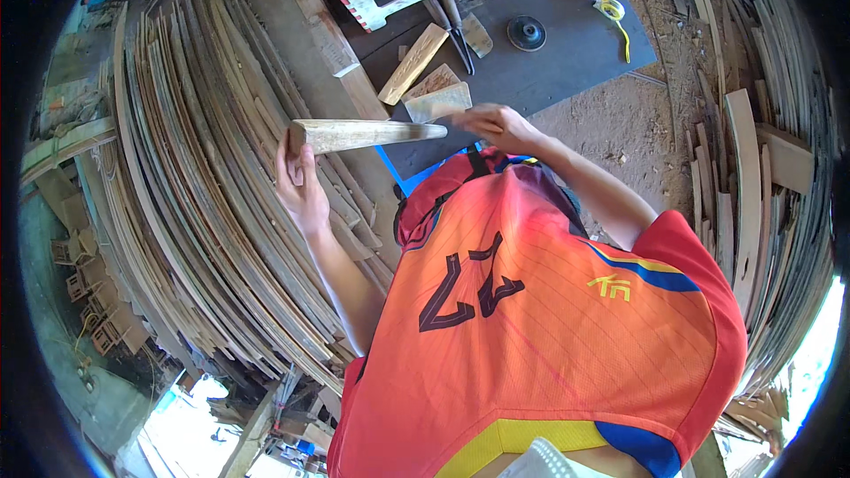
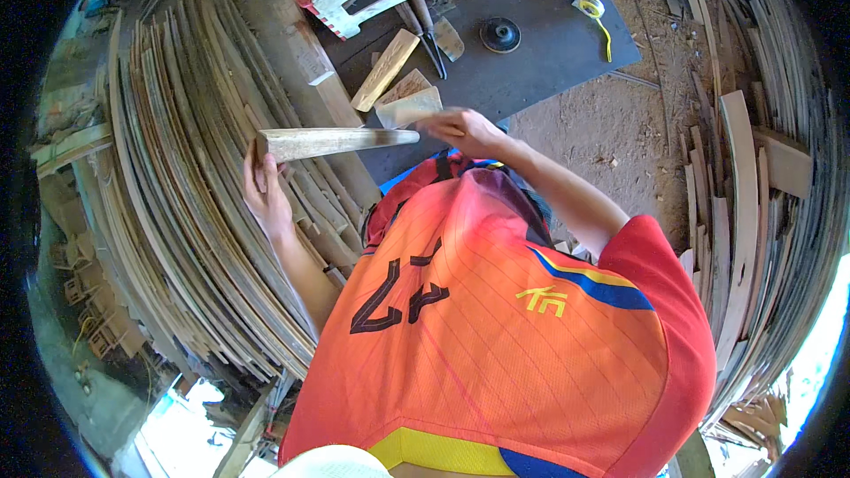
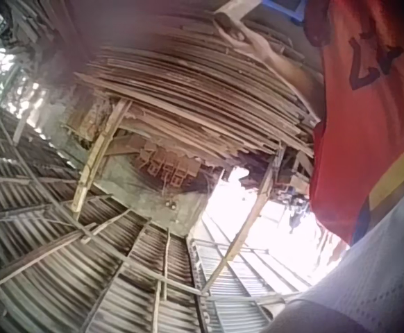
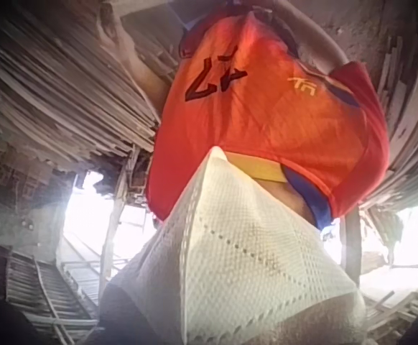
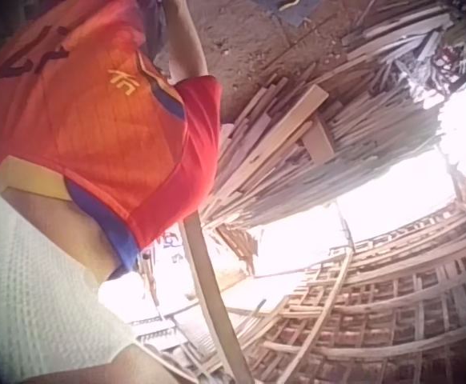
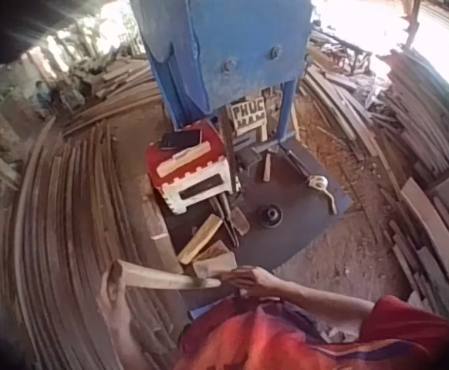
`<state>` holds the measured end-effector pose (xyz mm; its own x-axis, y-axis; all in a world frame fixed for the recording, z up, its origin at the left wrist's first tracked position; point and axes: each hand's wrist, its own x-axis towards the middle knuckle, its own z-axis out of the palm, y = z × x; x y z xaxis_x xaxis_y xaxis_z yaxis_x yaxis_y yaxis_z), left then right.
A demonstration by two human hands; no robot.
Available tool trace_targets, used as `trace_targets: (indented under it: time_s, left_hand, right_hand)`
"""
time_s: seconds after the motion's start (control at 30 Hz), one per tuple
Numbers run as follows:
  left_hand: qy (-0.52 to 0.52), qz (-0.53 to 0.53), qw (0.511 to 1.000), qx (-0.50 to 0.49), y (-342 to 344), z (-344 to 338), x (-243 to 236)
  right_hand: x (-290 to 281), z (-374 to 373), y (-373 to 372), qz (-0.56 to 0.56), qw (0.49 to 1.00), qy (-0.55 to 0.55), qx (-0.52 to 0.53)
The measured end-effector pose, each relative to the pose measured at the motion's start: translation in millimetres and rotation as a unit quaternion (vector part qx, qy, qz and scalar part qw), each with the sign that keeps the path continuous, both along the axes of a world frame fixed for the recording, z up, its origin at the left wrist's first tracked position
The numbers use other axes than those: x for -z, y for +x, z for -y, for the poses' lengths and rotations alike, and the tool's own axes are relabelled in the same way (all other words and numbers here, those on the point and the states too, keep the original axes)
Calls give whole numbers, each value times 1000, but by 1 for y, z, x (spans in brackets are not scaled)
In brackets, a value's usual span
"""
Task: Marking, measuring, and inspecting small wood blocks at a workshop bench.
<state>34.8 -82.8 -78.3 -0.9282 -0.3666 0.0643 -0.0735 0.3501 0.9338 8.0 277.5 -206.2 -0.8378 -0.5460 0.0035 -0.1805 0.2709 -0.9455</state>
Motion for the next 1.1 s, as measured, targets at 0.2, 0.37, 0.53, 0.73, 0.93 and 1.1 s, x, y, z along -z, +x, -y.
trace_targets:
  time_s: [0.2,0.37,0.53,0.73,0.93,1.1]
  left_hand:
    - [-15,-15,1000,16,1,-3,2]
    - [-18,-25,999,38,0,-5,0]
    - [29,-28,997,59,-4,-17,-7]
    - [-23,-39,997,58,-10,-34,-15]
    - [-16,-37,998,57,-9,-28,-19]
    - [26,0,995,99,-10,-31,-20]
  right_hand:
    - [-17,4,-4,93,982,-28,-161]
    - [-57,7,-19,25,989,-140,-32]
    - [-100,24,-12,34,969,-152,-189]
    - [-112,29,-17,-57,981,-163,-92]
    - [-152,26,-24,-40,989,-116,-83]
    - [-166,27,-17,-12,941,-95,-324]
